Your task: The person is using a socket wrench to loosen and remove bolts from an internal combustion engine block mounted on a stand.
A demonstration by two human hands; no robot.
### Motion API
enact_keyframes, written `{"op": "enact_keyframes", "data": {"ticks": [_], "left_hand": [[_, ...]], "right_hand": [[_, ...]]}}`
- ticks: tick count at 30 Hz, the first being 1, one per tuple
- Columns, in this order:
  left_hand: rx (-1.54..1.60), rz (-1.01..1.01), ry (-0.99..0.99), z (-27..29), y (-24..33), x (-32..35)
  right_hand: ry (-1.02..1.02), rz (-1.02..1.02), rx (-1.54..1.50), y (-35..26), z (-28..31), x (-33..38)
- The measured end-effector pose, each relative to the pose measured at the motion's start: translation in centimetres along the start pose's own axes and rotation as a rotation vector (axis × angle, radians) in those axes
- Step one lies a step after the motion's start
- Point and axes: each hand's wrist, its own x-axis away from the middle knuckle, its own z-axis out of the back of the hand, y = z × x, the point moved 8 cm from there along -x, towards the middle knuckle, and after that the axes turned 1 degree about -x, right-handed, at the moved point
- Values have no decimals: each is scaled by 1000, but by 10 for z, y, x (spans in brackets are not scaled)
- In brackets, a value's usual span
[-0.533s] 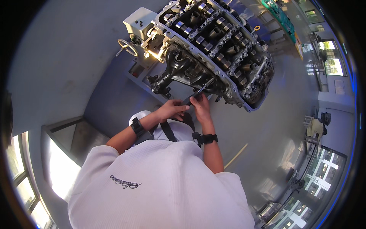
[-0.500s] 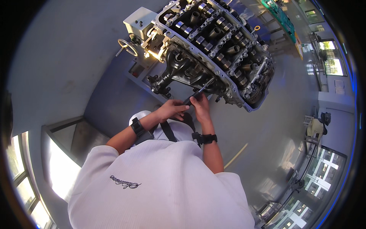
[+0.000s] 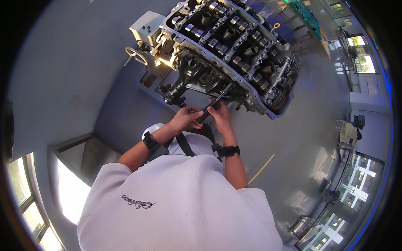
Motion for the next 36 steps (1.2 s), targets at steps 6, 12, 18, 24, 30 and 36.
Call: {"op": "enact_keyframes", "data": {"ticks": [6,12,18,24,30,36], "left_hand": [[290,87,-217,-16,-4,-3],[1,56,-221,-29,-5,-8],[134,91,-194,-33,-4,-16],[266,186,-432,-52,2,-11],[-18,47,-60,-31,-2,-27],[261,156,-303,-36,-2,-28]], "right_hand": [[-69,-93,-239,-33,-36,10],[-60,23,60,-13,8,-1],[-26,-10,58,-20,3,-10],[-160,-77,-230,-51,-13,1],[84,36,284,-29,20,-19],[-24,39,-26,-56,-6,-14]]}}
